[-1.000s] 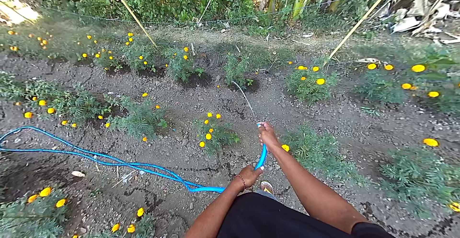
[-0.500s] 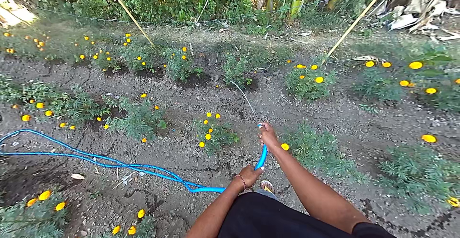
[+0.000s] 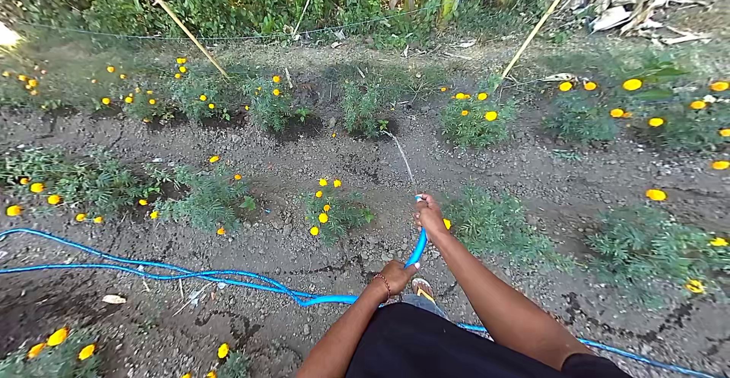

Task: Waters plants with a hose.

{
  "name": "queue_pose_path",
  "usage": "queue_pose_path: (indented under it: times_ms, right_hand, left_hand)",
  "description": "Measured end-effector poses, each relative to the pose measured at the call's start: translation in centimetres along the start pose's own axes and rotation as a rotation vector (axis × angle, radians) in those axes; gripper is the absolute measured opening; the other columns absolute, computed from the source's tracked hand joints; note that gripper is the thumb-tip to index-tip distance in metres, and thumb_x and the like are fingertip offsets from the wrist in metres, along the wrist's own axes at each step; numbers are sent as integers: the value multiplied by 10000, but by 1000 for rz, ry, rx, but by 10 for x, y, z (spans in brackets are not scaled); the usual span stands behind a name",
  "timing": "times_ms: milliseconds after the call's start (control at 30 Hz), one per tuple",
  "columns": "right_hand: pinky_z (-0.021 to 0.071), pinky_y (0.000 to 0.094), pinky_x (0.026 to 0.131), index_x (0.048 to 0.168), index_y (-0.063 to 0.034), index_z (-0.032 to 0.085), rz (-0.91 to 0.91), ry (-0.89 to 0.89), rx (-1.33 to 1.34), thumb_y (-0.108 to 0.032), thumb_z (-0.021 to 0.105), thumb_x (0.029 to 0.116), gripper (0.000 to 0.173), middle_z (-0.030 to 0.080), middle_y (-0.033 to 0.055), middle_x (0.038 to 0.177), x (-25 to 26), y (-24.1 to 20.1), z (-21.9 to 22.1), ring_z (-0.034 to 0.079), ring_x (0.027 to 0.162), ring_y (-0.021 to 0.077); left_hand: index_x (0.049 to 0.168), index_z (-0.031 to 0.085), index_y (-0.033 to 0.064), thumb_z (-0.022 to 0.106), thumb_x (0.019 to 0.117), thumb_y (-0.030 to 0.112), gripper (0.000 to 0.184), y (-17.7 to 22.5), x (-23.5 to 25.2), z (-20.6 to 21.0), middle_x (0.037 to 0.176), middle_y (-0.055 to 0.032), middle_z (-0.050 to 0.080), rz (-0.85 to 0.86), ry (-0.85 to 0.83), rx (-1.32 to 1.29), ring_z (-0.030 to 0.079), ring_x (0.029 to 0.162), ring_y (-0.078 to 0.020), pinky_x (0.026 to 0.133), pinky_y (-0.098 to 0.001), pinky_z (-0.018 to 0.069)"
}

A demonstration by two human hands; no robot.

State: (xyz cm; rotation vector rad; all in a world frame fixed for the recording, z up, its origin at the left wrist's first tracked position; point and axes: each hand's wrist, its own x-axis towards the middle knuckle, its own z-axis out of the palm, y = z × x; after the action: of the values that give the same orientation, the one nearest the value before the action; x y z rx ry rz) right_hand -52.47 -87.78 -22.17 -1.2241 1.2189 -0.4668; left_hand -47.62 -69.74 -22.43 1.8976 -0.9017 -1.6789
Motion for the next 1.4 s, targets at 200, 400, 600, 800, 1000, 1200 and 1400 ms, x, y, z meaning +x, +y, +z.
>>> queue_pose_path:
  times_ms: [200, 400, 600, 800, 1000, 1200, 1400]
  right_hand:
    - [378, 273, 445, 1382, -94, 488, -16, 35, -5, -224, 361, 1131, 309, 449, 30, 762, 1, 0, -6, 393, 477, 105]
    - [377, 277, 443, 1387, -89, 486, -2, 43, 13, -214, 358, 1131, 313, 435, 23, 742, 2, 0, -10, 389, 474, 106]
    - [379, 275, 430, 1379, -90, 484, 12, 51, -1, -236, 359, 1134, 311, 438, 30, 740, 0, -3, -13, 381, 456, 106]
    - [375, 269, 428, 1369, -84, 478, 10, 45, 7, -232, 356, 1135, 303, 432, 24, 733, -1, -2, -15, 377, 456, 100]
    - [372, 271, 428, 1364, -90, 481, 9, 46, 14, -235, 358, 1134, 298, 427, 22, 730, 0, -2, -17, 374, 456, 102]
    - [369, 271, 426, 1388, -95, 480, 13, 57, 12, -231, 363, 1132, 312, 436, 25, 737, 0, -2, -19, 378, 457, 102]
    - [368, 269, 421, 1376, -97, 481, 21, 61, 26, -228, 358, 1132, 302, 424, 20, 727, 1, -1, -22, 371, 452, 99]
  left_hand:
    - [841, 554, 65, 386, 1101, 482, 520, 2, 4, 2, 623, 11, 403, 5, -2, 8, 378, 497, -114, 506, -292, 350]
    - [859, 559, 63, 384, 1100, 489, 520, 5, 6, 3, 633, 7, 413, 0, -18, 18, 388, 502, -119, 514, -301, 363]
    - [856, 558, 72, 386, 1095, 501, 520, 8, 5, 3, 629, 12, 431, -1, -31, 4, 399, 493, -110, 501, -289, 367]
    - [835, 549, 80, 389, 1094, 507, 524, 9, 7, 5, 616, 16, 420, -11, -35, -8, 388, 484, -106, 494, -283, 355]
    - [844, 553, 79, 383, 1095, 509, 526, 10, 6, 6, 619, 16, 424, -18, -38, 6, 391, 484, -106, 490, -282, 356]
    - [870, 563, 68, 383, 1097, 501, 521, 10, 9, 7, 630, 12, 424, -10, -36, 10, 386, 491, -107, 499, -283, 358]
    - [874, 564, 69, 384, 1097, 500, 518, 14, 8, 7, 630, 13, 427, -14, -47, 17, 388, 493, -108, 500, -284, 356]
